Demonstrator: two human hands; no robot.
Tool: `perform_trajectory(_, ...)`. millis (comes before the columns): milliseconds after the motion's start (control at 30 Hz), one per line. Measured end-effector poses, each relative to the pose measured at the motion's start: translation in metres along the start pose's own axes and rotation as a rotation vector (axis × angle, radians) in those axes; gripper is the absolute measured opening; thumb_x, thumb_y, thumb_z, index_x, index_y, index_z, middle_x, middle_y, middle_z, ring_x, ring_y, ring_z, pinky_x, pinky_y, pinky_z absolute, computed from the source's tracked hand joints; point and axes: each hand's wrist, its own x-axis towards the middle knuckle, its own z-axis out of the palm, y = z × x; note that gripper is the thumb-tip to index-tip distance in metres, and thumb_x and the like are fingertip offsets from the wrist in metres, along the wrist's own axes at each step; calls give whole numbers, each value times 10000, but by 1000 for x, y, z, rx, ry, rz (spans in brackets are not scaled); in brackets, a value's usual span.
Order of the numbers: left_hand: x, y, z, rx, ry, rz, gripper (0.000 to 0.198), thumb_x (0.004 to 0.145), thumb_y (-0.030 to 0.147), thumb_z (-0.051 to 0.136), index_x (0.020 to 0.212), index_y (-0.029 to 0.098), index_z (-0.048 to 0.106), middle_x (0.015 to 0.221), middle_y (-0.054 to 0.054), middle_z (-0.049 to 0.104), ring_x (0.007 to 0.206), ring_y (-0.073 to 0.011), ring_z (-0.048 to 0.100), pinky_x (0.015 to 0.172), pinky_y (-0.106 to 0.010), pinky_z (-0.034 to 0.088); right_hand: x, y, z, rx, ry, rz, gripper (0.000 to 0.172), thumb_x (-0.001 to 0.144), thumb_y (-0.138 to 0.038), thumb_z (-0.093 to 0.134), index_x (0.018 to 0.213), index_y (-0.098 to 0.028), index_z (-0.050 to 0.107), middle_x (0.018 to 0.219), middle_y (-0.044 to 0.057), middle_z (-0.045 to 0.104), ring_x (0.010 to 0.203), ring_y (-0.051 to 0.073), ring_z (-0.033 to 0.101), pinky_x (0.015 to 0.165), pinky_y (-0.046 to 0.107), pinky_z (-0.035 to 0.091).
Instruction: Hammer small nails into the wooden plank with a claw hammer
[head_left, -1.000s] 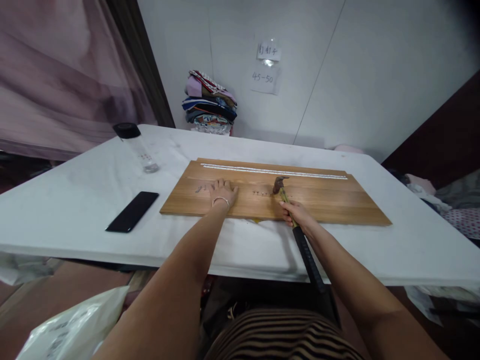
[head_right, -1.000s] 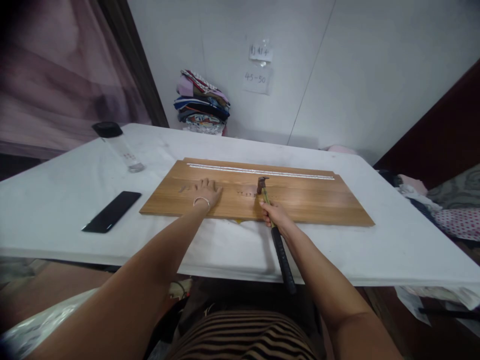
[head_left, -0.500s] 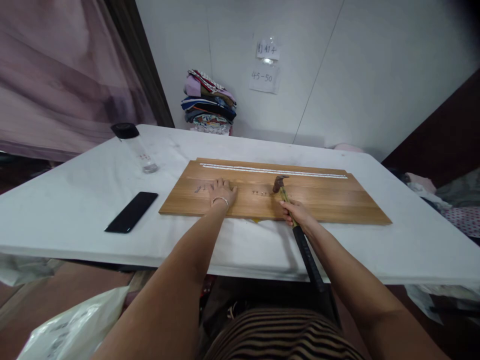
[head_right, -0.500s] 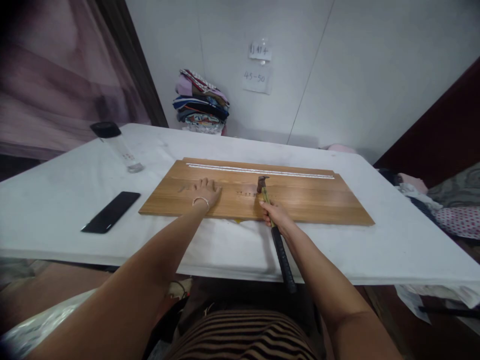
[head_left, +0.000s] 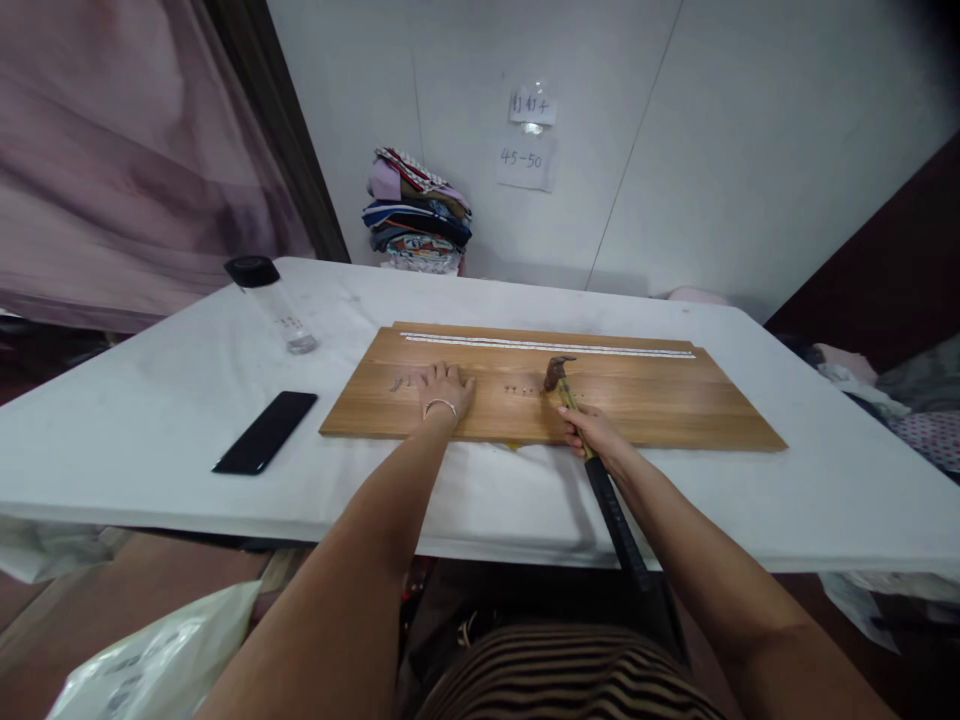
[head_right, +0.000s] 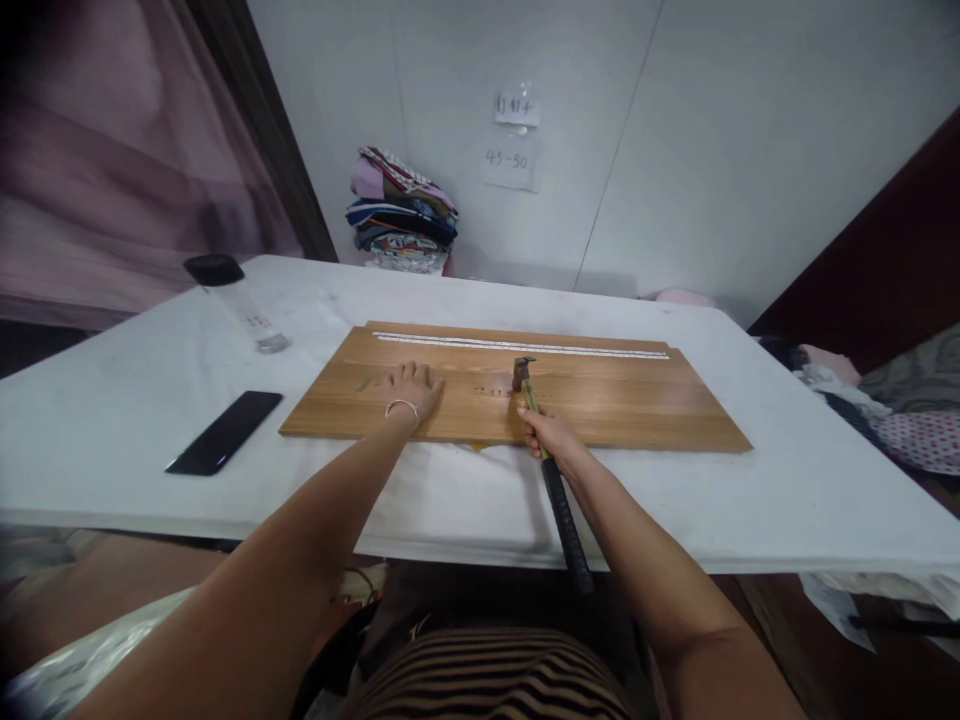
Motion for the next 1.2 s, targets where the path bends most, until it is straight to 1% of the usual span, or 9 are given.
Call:
perform_trajectory(167, 3, -2, 4, 16, -4, -12, 586, 1007, 509, 335, 1421, 207, 621, 1596, -155, 517, 1496, -343, 386, 1200, -526, 308, -2, -4, 2, -17, 15, 5, 432, 728, -433, 822, 787, -243, 439, 538, -108, 437, 376, 51, 367, 333, 176, 254)
perform_trajectory(300, 4, -3, 6, 15, -15, -11, 584, 1003, 510, 345, 1439, 228, 612, 1616, -143, 502, 1519, -349, 363, 1208, -546, 297, -5, -7, 4, -23, 8, 18, 442, 734, -422, 830, 775, -245, 427, 535, -107, 432, 377, 53, 370, 330, 174, 255)
perform_trajectory(400, 3, -4, 6, 16, -8, -1, 589, 1001, 510, 345, 1449, 226, 603, 1615, -155, 500, 1508, -348, 379, 1208, -548, 293, -6, -8, 4, -11, 14, 14, 444, 742, -414, 835, 768, -246, 425, 533, -106, 428, 373, 54, 372, 329, 174, 253)
perform_trajectory(567, 2, -5, 6, 29, 5, 12, 567, 1003, 500, 334, 1396, 219, 631, 1540, -171, 564, 1468, -353, 419, 1174, -535, 326, -6, -8, 4, -6, 37, 36, 444, 742, -419, 844, 762, -241, 437, 522, -100, 445, 366, 51, 364, 330, 174, 244)
perform_trajectory(700, 1, -4, 5, 29, -2, 10, 567, 1003, 502, 334, 1391, 215, 633, 1562, -168, 543, 1476, -352, 409, 1182, -533, 322, -8, -10, 3, -24, 35, 36, 476, 710, -453, 855, 733, -238, 431, 518, -98, 452, 368, 49, 373, 328, 173, 250)
perform_trajectory(833, -2, -2, -1, 34, -19, 3, 574, 1007, 499, 341, 1412, 206, 622, 1580, -164, 527, 1480, -341, 413, 1201, -521, 312, -9, -11, 2, -29, 32, 15, 456, 700, -455, 853, 764, -237, 458, 523, -110, 445, 365, 48, 370, 329, 173, 256)
perform_trajectory(1000, -7, 1, -9, 19, -22, 2, 546, 1011, 475, 351, 1387, 212, 647, 1582, -165, 534, 1482, -342, 417, 1187, -535, 328, -6, -9, 3, -41, 34, 45, 472, 713, -450, 840, 734, -240, 418, 521, -104, 444, 368, 46, 369, 332, 178, 249)
perform_trajectory(1200, -4, -1, -3, 5, -4, 13, 571, 1010, 471, 366, 1405, 167, 644, 1575, -186, 538, 1477, -363, 418, 1190, -541, 317, -2, -6, 2, -23, 37, 36, 459, 727, -456, 830, 767, -239, 427, 537, -110, 436, 376, 42, 361, 345, 171, 235)
